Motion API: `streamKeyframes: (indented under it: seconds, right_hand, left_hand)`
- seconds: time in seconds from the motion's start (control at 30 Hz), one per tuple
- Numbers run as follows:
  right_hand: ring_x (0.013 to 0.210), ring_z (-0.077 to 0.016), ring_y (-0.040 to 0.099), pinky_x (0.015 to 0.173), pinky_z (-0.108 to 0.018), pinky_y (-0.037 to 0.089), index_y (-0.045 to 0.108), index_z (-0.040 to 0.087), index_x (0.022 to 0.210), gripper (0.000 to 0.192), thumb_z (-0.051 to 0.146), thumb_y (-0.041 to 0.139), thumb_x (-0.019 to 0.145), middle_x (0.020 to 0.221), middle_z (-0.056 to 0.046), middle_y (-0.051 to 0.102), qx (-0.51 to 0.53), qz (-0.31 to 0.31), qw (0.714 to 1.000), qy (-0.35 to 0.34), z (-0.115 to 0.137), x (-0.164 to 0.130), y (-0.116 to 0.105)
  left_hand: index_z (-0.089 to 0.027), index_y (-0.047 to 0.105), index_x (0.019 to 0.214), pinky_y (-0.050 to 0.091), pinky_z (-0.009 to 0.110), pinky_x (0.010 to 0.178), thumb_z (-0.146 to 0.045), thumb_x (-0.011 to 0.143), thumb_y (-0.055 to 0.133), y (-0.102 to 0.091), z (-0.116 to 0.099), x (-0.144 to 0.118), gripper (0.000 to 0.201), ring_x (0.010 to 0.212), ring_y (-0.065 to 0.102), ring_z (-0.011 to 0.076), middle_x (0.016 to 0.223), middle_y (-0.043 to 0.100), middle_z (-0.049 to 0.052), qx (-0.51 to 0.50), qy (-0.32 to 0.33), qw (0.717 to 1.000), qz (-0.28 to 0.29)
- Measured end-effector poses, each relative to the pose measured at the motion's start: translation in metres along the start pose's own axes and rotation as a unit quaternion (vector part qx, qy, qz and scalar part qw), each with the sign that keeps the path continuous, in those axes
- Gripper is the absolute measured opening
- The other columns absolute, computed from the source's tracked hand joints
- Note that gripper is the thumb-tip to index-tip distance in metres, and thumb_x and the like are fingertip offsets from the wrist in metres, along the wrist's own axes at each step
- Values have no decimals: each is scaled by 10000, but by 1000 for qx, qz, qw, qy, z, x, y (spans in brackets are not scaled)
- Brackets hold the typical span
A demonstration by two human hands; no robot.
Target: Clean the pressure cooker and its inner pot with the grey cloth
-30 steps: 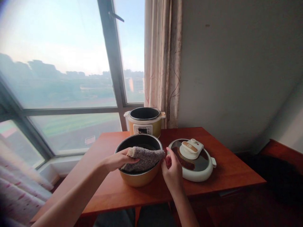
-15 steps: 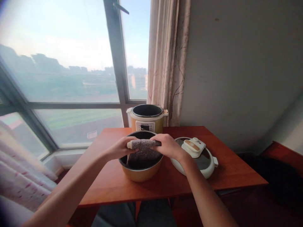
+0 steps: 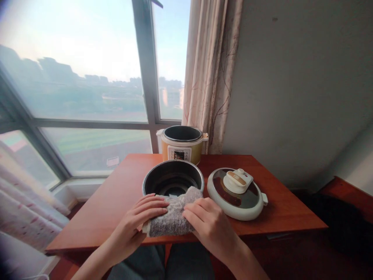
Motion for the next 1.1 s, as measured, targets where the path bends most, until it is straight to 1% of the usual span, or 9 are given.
streamKeyframes:
  seconds: [0.17,0.33,0.4,0.5,0.6,0.67,0.8,0.93,1.1]
  right_hand:
    - [999,-215,649,910,-404,519,623,216,1153,351,29,484,889,1124,-79,721,-20,-72,997,28,9,-30,17]
    - [1061,-279,618,911,-450,518,588,199,1203,370,422,630,912,1177,-126,668,9,-38,999,34,10,-39,24]
    - [1019,-263,625,885,-425,522,578,199,1209,391,455,626,918,1131,-117,673,25,-33,998,37,8,-33,20]
    - [998,-247,623,901,-412,505,561,219,1245,384,398,649,917,1094,-98,675,23,-41,997,67,3,-11,11]
    - [1145,-313,574,1001,-485,448,517,217,1353,711,584,743,787,1262,-136,621,17,13,997,79,5,20,20]
    - [1122,-324,589,997,-490,440,535,206,1337,848,694,767,683,1250,-133,633,20,88,992,90,9,37,37]
    - [850,-275,655,781,-392,466,638,195,990,542,660,743,732,914,-80,708,-37,199,966,163,10,53,68]
    - [774,-261,659,688,-345,412,620,192,885,435,610,706,799,843,-82,711,-79,199,963,164,9,55,76]
    - [754,-247,644,647,-334,365,608,199,862,395,574,721,806,819,-60,699,-83,163,976,116,9,52,75]
  left_hand:
    - [-366,613,1360,299,518,1189,-159,896,509,15,2,-21,519,1362,498,288,1417,617,44,75,61,995,-30]
    - [-355,616,1357,317,511,1181,-161,926,480,14,1,-29,492,1371,494,289,1438,597,48,70,82,994,-14]
    - [-360,655,1303,360,497,1155,-185,955,451,4,5,-30,439,1343,522,285,1393,636,46,56,76,993,-67]
    - [-346,635,1307,366,485,1151,-273,981,456,-17,26,-31,378,1363,494,286,1432,596,47,43,-36,973,-225]
    - [-266,481,1438,284,516,1190,-421,943,545,-22,56,-31,523,1439,382,319,1553,441,107,4,-218,924,-313]
    - [-221,398,1477,267,524,1191,-491,906,582,-10,69,-25,657,1460,337,336,1573,390,144,-73,-289,904,-307]
    - [-234,466,1400,318,436,1164,-486,901,592,12,73,-8,573,1399,428,298,1427,551,98,-196,-279,896,-284]
    - [-185,586,1261,404,425,1071,-448,868,619,11,77,-4,474,1266,542,320,1275,659,97,-198,-286,892,-288]
    - [-154,641,1142,428,422,1014,-337,835,584,-3,86,0,361,1147,597,316,1185,696,101,-135,-272,921,-242]
Point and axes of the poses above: each hand's wrist, its own x-axis towards the middle knuckle, its own y-axis out of the palm, z = x × y, the point moved 6 cm from there along x, towards the middle knuckle
